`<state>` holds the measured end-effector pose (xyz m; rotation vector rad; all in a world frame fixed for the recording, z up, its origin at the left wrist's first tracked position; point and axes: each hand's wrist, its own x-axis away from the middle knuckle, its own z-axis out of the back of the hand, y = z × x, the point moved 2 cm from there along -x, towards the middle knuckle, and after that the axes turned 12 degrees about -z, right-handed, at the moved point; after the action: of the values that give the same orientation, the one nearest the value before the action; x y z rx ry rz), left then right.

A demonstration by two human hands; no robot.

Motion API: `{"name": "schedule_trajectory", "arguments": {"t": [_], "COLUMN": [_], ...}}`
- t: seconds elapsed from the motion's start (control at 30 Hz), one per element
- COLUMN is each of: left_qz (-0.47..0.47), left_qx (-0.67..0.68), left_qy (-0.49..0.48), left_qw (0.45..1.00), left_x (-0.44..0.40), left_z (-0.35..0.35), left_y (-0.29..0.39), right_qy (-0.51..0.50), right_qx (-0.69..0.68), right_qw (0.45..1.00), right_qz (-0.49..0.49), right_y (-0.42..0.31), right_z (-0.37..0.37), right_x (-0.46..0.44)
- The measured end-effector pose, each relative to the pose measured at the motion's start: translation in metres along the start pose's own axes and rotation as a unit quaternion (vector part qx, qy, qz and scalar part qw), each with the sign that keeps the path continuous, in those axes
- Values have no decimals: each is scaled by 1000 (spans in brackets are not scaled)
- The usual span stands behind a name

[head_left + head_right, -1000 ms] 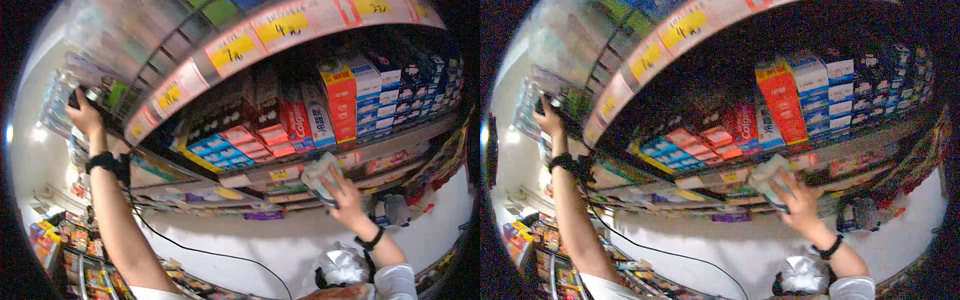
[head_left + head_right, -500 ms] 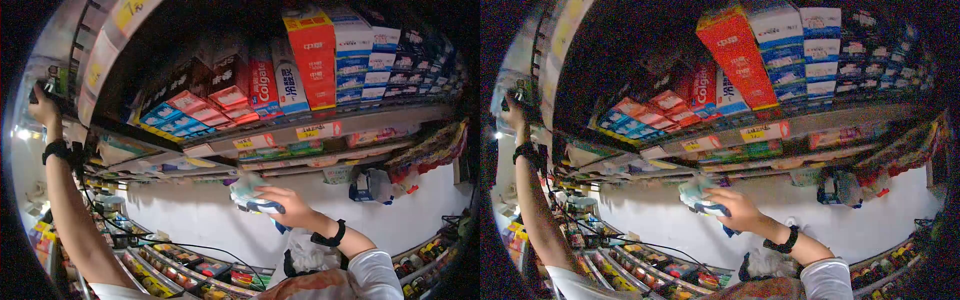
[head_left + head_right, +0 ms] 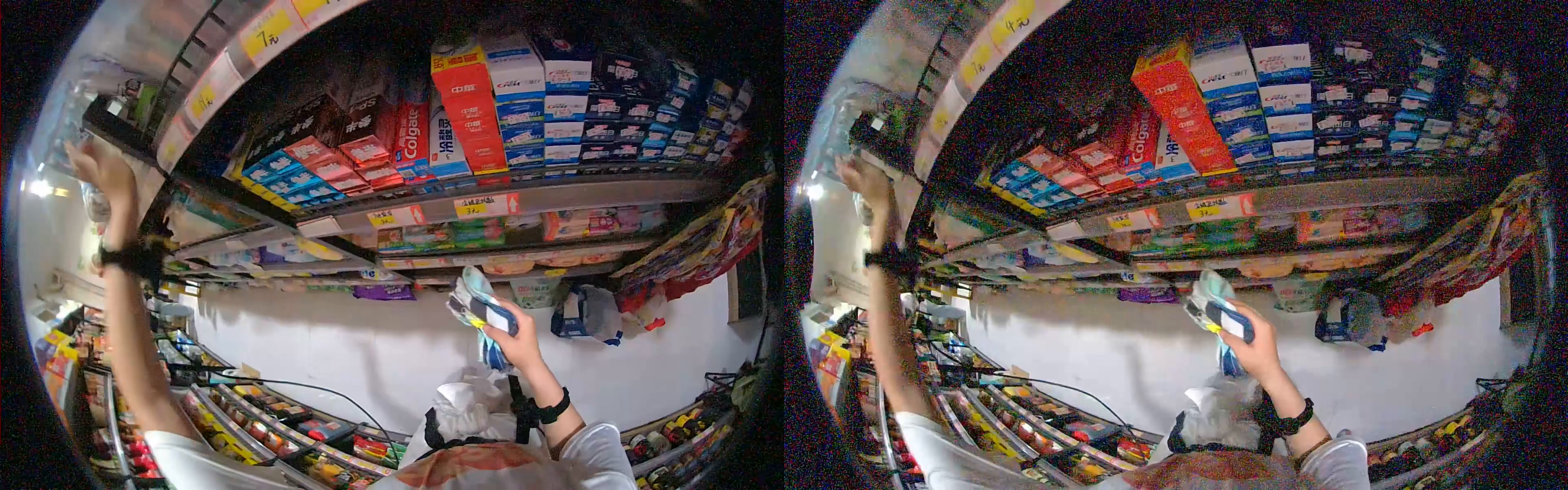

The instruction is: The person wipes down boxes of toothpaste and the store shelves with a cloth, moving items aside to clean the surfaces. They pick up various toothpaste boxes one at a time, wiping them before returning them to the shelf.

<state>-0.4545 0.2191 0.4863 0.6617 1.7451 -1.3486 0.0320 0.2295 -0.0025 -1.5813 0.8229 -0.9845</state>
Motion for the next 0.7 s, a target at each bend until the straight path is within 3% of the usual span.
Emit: {"name": "schedule_trajectory", "arguments": {"t": [0.03,0.1,0.13,0.17,0.2,0.23,0.27,0.3,0.33,0.4,0.43,0.5,0.53,0.6,0.63,0.7], "left_qz": [31,85,161,160,277,315,394,504,505,656,664,332,343,460,437,448], "left_qx": [35,129,186,243,337,456,431,536,488,486,488,485,490,609,599,605], "left_qy": [-81,-112,-117,-147,-187,-219,-341,-372,-436,-325,-324,-493,-493,-464,-466,-475], "left_qw": [996,982,962,945,880,803,737,566,564,477,465,642,631,449,483,456], "left_x": [20,44,73,129,192,205,267,254,265,276,276,265,277,301,311,322], "left_z": [27,83,111,140,173,191,222,229,237,242,234,219,222,218,219,213], "left_y": [37,146,182,203,229,280,310,352,382,442,458,484,495,519,526,529], "right_qy": [0,28,55,80,106,125,142,145,152,158,160,180,194,222,234,252], "right_qx": [-28,-47,-66,-84,-101,-131,-158,-142,-135,-135,-136,-145,-170,-216,-247,-298], "right_qw": [996,993,989,986,982,973,963,963,962,960,960,951,943,925,911,884], "right_qz": [-81,-102,-124,-122,-123,-144,-165,-178,-184,-185,-186,-206,-210,-221,-231,-256], "right_y": [3,11,16,19,23,22,21,24,22,13,14,29,34,32,38,56], "right_z": [6,18,24,29,31,31,33,35,36,36,35,32,30,16,9,-2], "right_x": [5,11,12,13,16,17,18,19,21,25,26,32,33,32,33,35]}}
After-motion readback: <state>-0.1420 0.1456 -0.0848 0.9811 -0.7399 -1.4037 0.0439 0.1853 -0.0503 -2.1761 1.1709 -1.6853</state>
